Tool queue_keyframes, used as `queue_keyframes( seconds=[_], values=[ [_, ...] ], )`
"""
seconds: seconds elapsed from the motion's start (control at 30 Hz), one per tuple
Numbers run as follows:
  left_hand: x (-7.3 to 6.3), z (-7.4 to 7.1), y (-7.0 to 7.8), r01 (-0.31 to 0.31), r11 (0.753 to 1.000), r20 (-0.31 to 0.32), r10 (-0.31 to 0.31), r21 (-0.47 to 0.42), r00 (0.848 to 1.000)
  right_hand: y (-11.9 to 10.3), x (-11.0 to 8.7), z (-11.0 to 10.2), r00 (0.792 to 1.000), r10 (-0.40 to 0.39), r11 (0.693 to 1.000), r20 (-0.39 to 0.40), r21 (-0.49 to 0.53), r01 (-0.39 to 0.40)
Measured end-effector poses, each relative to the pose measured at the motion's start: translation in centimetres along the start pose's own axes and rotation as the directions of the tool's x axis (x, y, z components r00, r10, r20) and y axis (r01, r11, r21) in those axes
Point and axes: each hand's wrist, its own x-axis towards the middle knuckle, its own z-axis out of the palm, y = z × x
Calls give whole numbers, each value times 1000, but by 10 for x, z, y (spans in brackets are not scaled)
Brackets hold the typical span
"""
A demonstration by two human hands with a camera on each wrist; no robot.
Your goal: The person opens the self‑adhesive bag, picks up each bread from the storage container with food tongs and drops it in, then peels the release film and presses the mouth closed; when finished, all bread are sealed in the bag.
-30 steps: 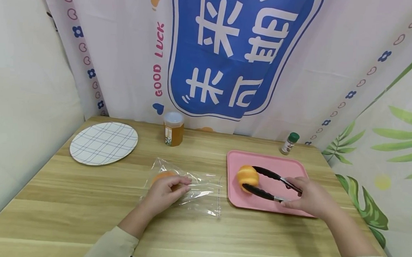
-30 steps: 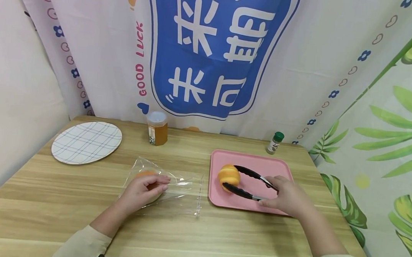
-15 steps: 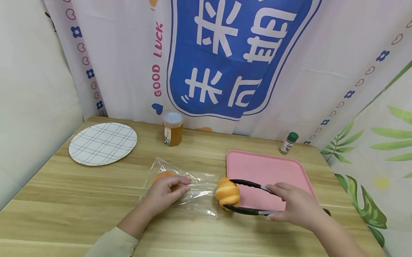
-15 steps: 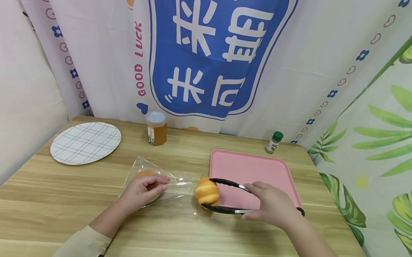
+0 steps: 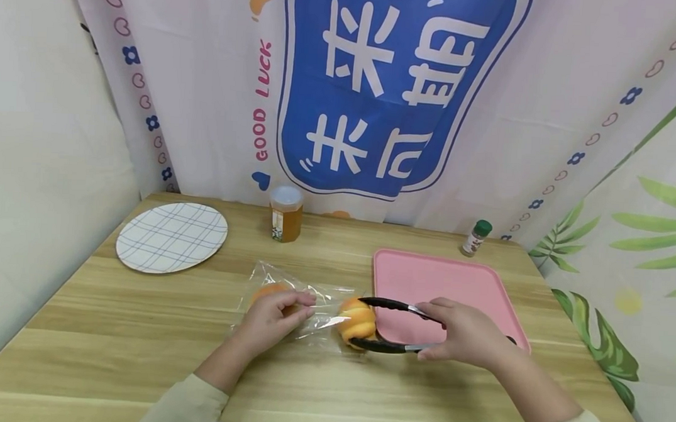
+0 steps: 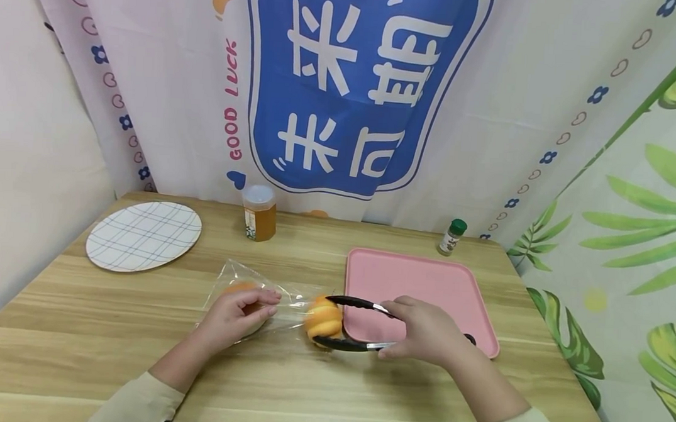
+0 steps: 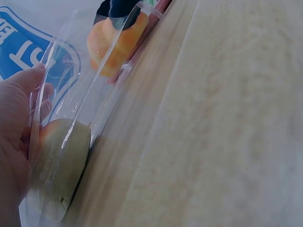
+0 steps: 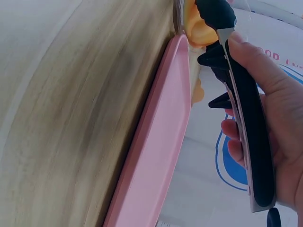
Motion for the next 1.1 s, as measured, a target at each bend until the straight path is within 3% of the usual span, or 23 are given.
queue_keyframes(
  seconds=[0.23,0.53,1.1],
  values=[
    [0,0,2,10,1000,10,-10,-1,1000,-5,6,10,998,50,987,38,149,-55],
    [-1,1,0,21,1000,21,-21,8,1000,-8,10,31,992,112,934,50,336,-122],
    [-1,1,0,-10,1000,-12,10,-2,1000,3,7,32,992,122,935,32,333,-125]
  ],
)
